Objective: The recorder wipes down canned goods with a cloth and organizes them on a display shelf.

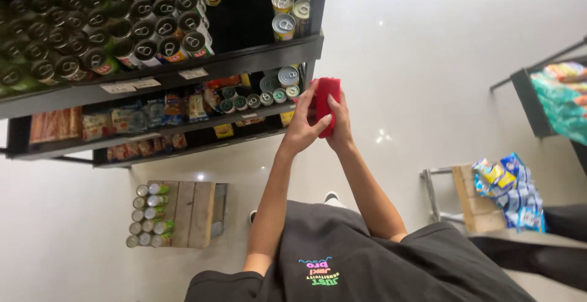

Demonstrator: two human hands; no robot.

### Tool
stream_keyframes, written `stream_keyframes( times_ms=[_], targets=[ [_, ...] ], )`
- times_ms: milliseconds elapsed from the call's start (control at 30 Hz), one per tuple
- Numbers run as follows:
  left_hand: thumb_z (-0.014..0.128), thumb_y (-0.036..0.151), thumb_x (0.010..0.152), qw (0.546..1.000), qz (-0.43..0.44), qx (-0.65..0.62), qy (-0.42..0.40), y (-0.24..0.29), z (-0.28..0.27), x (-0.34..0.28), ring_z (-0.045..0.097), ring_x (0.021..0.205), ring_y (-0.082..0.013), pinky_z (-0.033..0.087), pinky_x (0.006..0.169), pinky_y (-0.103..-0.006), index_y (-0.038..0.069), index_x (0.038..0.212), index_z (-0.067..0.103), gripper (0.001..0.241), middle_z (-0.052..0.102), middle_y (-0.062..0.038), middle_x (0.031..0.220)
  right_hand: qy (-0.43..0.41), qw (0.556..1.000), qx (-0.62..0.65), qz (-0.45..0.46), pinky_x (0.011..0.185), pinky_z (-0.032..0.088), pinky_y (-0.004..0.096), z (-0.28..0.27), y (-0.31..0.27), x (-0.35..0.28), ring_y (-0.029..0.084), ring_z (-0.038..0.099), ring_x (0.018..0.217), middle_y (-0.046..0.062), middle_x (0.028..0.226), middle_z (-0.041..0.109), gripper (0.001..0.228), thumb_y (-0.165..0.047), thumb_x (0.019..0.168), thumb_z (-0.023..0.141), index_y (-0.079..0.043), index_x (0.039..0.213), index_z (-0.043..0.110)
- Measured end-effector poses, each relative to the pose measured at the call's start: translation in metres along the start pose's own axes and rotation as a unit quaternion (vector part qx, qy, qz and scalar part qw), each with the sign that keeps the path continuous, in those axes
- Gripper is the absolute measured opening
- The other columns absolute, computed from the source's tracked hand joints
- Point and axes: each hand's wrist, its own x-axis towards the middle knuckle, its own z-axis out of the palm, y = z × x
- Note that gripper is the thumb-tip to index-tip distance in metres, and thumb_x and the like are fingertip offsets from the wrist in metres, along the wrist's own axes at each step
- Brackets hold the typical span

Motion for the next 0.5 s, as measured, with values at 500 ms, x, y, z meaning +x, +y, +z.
stream_keyframes(
  times_ms=[500],
  targets=[
    [0.050,0.015,0.108,0.972,0.086,0.168,0.139,0.086,-0.076,0.027,0.074,0.107,-0.0294,0.064,0.082,-0.0379,0.014,0.139,0.062,0.034,0.043,-0.013,0.144,-0.083,0.996,-0.007,-0.043,0.095,0.053,0.040,0.063,-0.094,0.028,0.022,0.063,0.109,0.011,0.129,0.064,0.079,-0.008,0.090,0.076,-0.025,0.158,0.039]
  ],
)
